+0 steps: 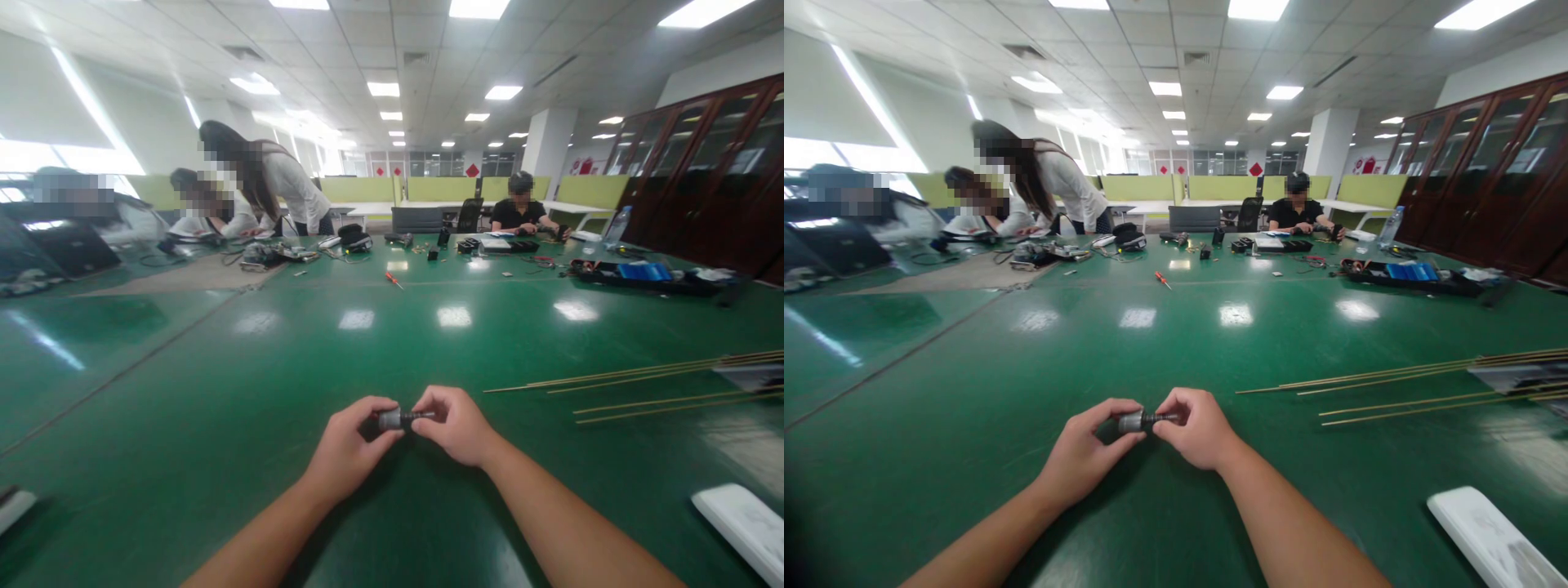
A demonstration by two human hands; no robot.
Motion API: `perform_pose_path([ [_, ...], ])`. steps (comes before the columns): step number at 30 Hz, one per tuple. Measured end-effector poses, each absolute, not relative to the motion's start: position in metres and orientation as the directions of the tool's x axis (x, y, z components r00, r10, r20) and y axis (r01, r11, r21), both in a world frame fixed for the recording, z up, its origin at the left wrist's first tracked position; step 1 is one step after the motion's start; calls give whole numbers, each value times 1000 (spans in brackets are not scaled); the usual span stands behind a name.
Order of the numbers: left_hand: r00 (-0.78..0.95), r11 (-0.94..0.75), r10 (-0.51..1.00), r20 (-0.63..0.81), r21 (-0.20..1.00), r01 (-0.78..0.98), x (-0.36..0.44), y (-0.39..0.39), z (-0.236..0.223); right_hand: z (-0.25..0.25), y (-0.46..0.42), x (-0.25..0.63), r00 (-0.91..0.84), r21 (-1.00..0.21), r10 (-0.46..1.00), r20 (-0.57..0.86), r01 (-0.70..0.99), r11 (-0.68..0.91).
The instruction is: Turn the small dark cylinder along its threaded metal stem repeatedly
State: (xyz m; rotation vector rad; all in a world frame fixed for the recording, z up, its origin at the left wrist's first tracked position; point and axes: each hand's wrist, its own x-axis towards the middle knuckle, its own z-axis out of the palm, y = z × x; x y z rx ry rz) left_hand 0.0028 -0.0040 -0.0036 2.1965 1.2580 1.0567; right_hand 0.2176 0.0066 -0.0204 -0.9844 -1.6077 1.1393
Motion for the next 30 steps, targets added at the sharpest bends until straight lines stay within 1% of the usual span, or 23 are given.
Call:
perform_pose_path([
  [12,304,-516,856,417,664,541,3,-4,0,-19,7,218,-257,-966,943,210,96,241],
  [30,275,-492,870,409,684,539,2,-1,-4,-18,8,219,-238,-981,955,179,31,191],
])
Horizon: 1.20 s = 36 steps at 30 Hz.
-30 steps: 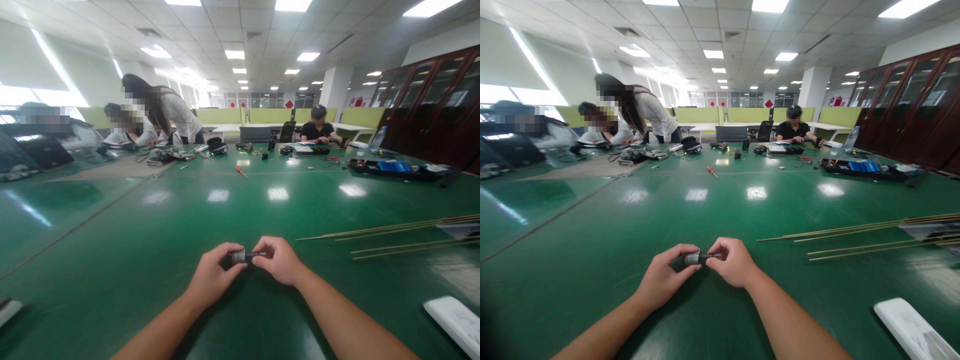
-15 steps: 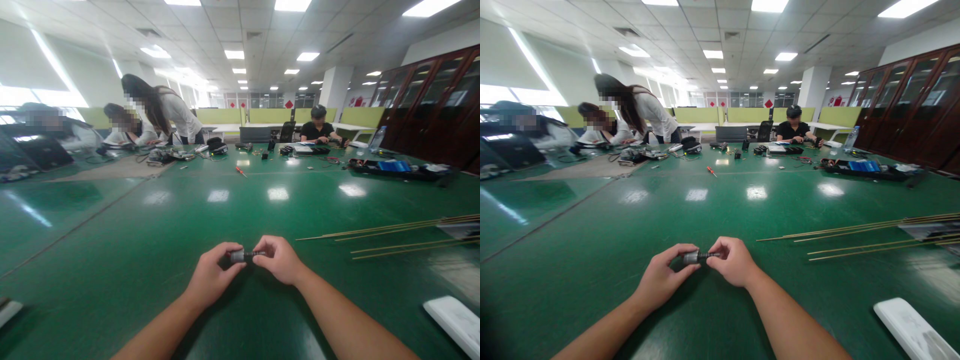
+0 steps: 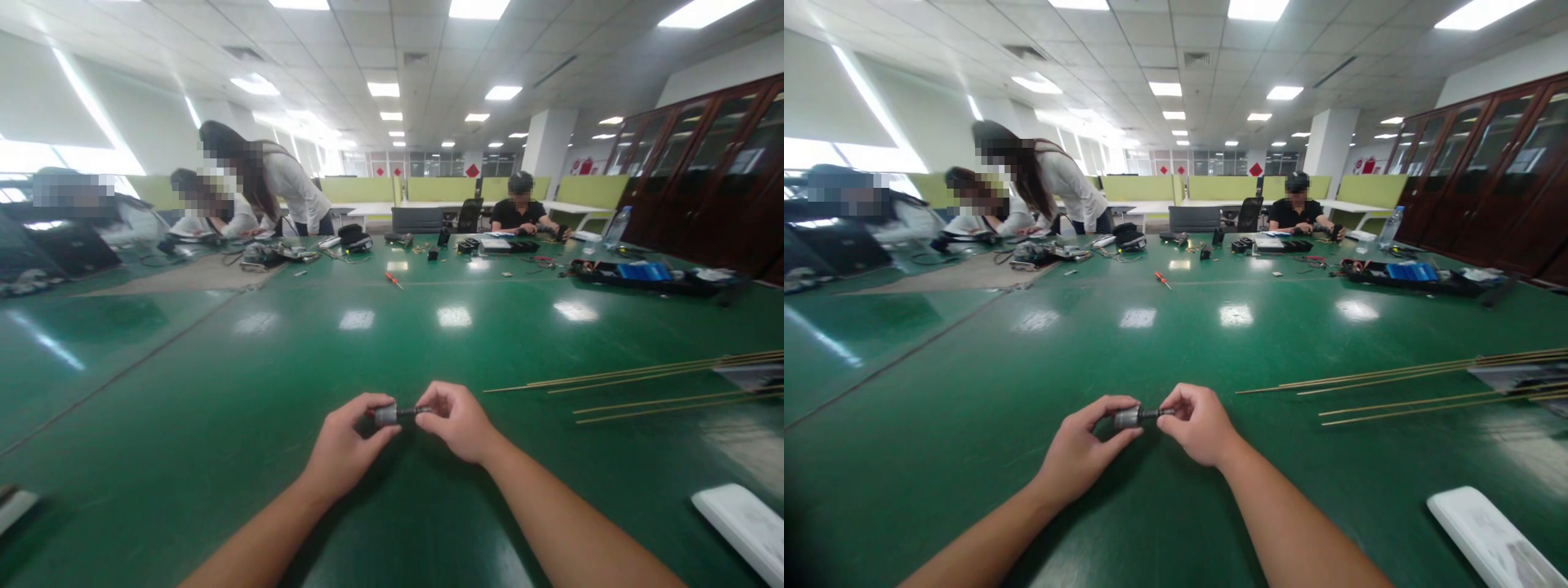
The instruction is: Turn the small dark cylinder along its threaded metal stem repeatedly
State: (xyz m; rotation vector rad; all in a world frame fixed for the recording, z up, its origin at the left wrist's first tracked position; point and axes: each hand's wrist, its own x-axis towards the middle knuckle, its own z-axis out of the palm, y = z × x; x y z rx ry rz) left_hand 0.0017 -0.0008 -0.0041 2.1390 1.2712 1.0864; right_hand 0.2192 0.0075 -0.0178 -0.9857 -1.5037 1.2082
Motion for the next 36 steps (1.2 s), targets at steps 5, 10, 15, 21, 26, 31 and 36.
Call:
perform_pose_path([
  [5,264,-484,875,407,690,539,2,-2,-2,-18,7,219,-228,-982,958,175,29,187],
  [10,254,-479,876,410,685,549,3,-3,2,-18,8,220,-226,-982,957,180,16,188],
  [15,263,-486,873,411,680,549,2,-2,0,-19,8,220,-220,-980,958,186,24,196],
  [21,251,-472,880,404,681,559,1,-1,-1,-21,9,219,-208,-979,958,198,9,204],
  [26,252,-470,881,401,684,557,1,-1,0,-22,10,220,-201,-977,958,203,14,210],
  [31,251,-473,879,405,682,558,2,-1,0,-21,10,220,-196,-977,959,205,13,212],
  [36,241,-469,881,407,683,559,1,-1,1,-20,10,221,-187,-976,960,210,16,216],
])
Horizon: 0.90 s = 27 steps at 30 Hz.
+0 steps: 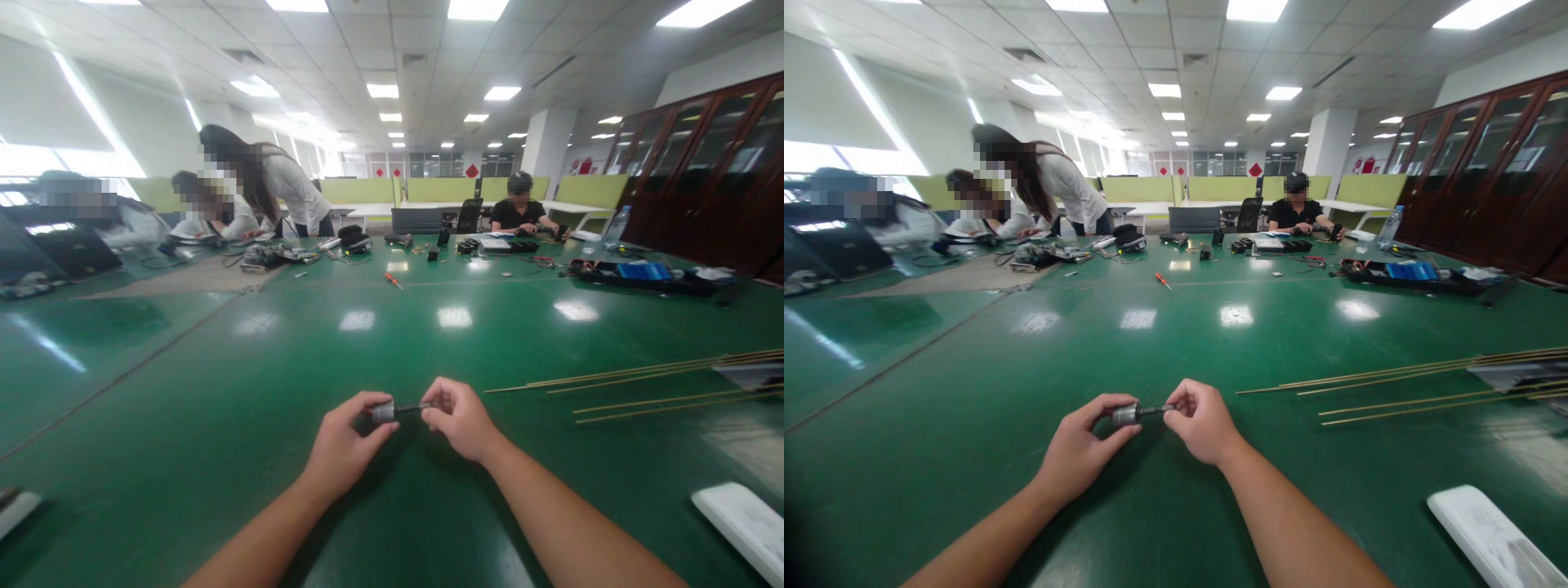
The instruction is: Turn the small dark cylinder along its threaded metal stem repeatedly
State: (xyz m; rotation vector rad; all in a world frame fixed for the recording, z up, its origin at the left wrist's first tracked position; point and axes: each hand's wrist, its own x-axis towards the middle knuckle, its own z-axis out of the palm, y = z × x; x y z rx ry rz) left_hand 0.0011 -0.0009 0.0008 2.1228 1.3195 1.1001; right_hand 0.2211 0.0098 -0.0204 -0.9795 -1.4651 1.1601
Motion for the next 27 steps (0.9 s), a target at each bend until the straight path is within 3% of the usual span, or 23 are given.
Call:
perform_pose_path([
  [27,231,-470,878,418,667,578,1,-3,5,-21,11,223,-155,-982,970,187,2,190],
])
